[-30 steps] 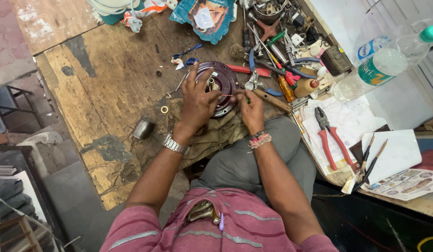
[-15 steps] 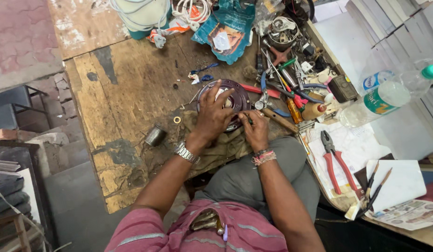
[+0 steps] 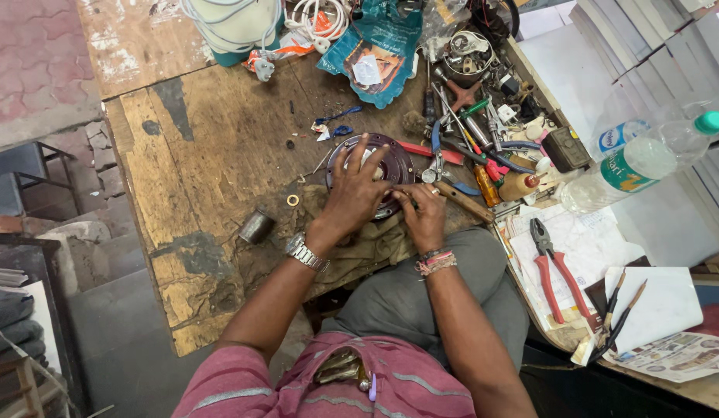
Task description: The person uses a screwdriver to adjust internal components of a small electric motor placed on a workbench. They repeatedly probe and tighten parts within the motor housing while seated.
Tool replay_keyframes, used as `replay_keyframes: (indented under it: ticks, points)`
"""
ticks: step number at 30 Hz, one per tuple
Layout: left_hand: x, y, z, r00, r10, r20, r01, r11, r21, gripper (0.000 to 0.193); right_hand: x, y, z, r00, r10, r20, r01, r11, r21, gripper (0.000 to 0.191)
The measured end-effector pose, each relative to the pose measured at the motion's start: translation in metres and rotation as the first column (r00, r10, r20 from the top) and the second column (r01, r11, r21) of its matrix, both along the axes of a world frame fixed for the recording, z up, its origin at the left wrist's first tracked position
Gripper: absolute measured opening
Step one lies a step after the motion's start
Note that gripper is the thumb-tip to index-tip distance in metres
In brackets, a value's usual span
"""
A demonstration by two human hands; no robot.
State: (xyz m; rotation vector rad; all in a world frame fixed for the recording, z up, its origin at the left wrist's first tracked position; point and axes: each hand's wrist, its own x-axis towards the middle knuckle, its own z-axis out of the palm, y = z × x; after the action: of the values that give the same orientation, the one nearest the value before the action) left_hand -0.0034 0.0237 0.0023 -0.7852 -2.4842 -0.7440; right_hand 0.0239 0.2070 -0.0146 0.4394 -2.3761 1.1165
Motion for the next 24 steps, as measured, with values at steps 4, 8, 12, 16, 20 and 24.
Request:
replay_keyframes:
  ticks: [4, 8, 12, 16, 20, 24]
  points:
    - [0.002, 0.002, 0.000, 1.000, -0.005, 0.024, 0.004, 0.999, 0.050, 0.009, 0.001, -0.002, 0.003, 0.995, -0.023, 0.093, 0.031, 0.996, -0.086, 0.008]
    - [0.002, 0.003, 0.002, 1.000, 0.022, -0.009, -0.021, 0.998, 0.052, 0.011, 0.000, -0.001, -0.003, 0.989, -0.044, 0.143, 0.061, 0.991, -0.116, 0.015]
    - [0.002, 0.005, 0.002, 0.997, 0.039, -0.071, -0.032, 0.996, 0.087, 0.010, -0.002, 0.003, -0.017, 0.947, -0.084, 0.311, 0.132, 0.982, -0.134, 0.025]
    - [0.003, 0.004, -0.001, 0.997, 0.044, -0.066, -0.035, 0.990, 0.134, 0.016, -0.004, 0.011, -0.031, 0.805, -0.094, 0.586, 0.302, 0.915, -0.269, 0.036]
    - [0.006, 0.003, -0.001, 0.996, 0.088, -0.014, -0.085, 0.987, 0.139, 0.011, 0.000, 0.012, -0.025, 0.983, -0.129, 0.133, 0.147, 0.980, -0.134, 0.013]
    - [0.006, 0.005, 0.004, 0.993, 0.116, -0.010, -0.115, 0.987, 0.111, 0.011, 0.005, 0.004, -0.003, 0.995, -0.061, -0.074, 0.060, 0.998, -0.018, 0.026]
